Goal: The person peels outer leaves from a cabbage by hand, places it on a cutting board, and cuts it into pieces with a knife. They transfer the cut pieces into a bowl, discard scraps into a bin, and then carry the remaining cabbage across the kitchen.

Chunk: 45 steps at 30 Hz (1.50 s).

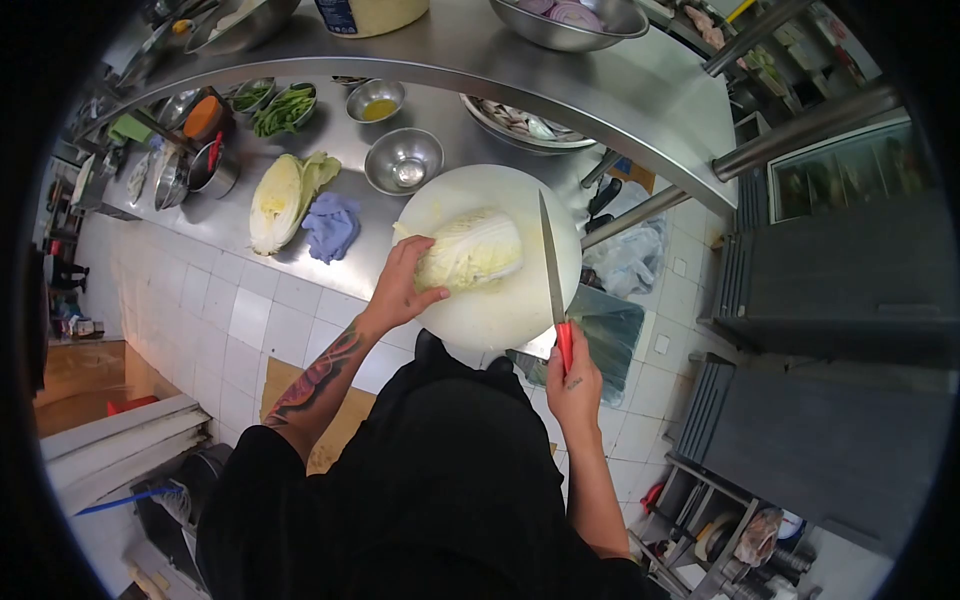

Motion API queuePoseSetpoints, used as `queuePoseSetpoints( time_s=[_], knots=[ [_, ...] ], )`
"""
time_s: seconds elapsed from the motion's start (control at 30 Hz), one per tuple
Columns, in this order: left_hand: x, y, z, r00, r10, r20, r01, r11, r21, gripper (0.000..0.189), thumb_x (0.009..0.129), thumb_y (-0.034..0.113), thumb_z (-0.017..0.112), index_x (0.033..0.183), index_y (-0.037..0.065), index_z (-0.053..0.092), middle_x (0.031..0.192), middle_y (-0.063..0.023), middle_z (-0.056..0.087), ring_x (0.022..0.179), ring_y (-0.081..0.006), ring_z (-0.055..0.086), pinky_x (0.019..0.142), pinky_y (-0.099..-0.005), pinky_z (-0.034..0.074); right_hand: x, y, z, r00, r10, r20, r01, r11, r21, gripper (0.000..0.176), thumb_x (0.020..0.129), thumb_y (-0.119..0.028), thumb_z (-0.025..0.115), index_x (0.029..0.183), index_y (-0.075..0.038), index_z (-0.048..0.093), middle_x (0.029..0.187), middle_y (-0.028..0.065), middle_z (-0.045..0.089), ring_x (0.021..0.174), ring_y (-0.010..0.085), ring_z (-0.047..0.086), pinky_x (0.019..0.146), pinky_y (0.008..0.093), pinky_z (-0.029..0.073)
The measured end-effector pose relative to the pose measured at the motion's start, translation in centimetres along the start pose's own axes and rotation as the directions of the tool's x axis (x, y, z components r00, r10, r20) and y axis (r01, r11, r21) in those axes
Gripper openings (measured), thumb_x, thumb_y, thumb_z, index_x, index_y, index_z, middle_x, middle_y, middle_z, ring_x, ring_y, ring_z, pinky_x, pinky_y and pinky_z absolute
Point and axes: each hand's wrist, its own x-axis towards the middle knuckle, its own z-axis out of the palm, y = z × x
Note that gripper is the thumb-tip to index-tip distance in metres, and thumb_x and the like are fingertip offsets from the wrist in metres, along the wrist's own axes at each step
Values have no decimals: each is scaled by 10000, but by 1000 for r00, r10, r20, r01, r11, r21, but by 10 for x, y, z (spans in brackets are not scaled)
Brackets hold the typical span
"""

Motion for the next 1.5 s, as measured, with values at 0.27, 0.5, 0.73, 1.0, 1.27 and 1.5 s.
queuePoseSetpoints(
  time_s=[0.27, 0.5, 0.73, 1.0, 1.27, 1.5],
  knots=[
    [42, 43, -5, 997, -5, 80, -12, 976, 215, 1178, 760, 422, 954, 1677, 29, 329, 1566, -242, 480, 1479, -469, 439, 1232, -550, 364, 2, 8, 15, 997, -26, -72, 32, 997, 76, 532, 1044, -172, 654, 1544, -30, 541, 1199, 315, 743, 1084, 513, 727, 923, 490, 584],
    [133, 26, -15, 733, 26, 679, -386, 838, 385, 1116, 715, 147, 930, 1684, 266, 389, 1716, -122, 398, 1571, -399, 376, 1273, -563, 341, -5, 38, 41, 990, 137, 29, -138, 990, 24, 435, 1057, -225, 630, 1468, -85, 597, 1129, 318, 745, 1010, 525, 722, 871, 546, 575],
    [141, 30, -5, 674, 326, 662, -647, 693, 318, 969, 753, -85, 764, 1602, 324, 537, 1763, -70, 343, 1581, -368, 379, 1285, -497, 376, -7, 31, 30, 996, 89, -8, -89, 996, -2, 357, 1077, -208, 605, 1407, -71, 597, 981, 313, 743, 886, 533, 721, 768, 581, 566],
    [64, 39, -23, 867, 374, 329, -401, 916, 17, 572, 773, 10, 792, 1319, 98, 645, 1470, -161, 563, 1407, -424, 515, 1175, -509, 459, -38, -23, 3, 995, -75, 69, 79, 995, -61, 350, 1084, -189, 622, 1393, -30, 580, 892, 285, 748, 793, 507, 724, 691, 571, 562],
    [84, 53, -16, 769, 462, 442, -511, 860, -11, 469, 803, 99, 842, 1234, 82, 658, 1412, -122, 607, 1337, -378, 553, 1107, -487, 497, -32, -21, -1, 987, -121, 103, 132, 985, -111, 344, 1086, -181, 621, 1384, -15, 582, 926, 275, 760, 806, 495, 730, 705, 572, 568],
    [84, 52, -17, 778, 416, 471, -470, 883, -4, 502, 796, 90, 854, 1263, 101, 670, 1412, -103, 623, 1331, -369, 567, 1113, -469, 503, -29, -29, -8, 984, -88, 154, 110, 984, -140, 371, 1072, -188, 649, 1357, 48, 620, 1090, 275, 774, 881, 475, 751, 745, 539, 604]
  ],
)
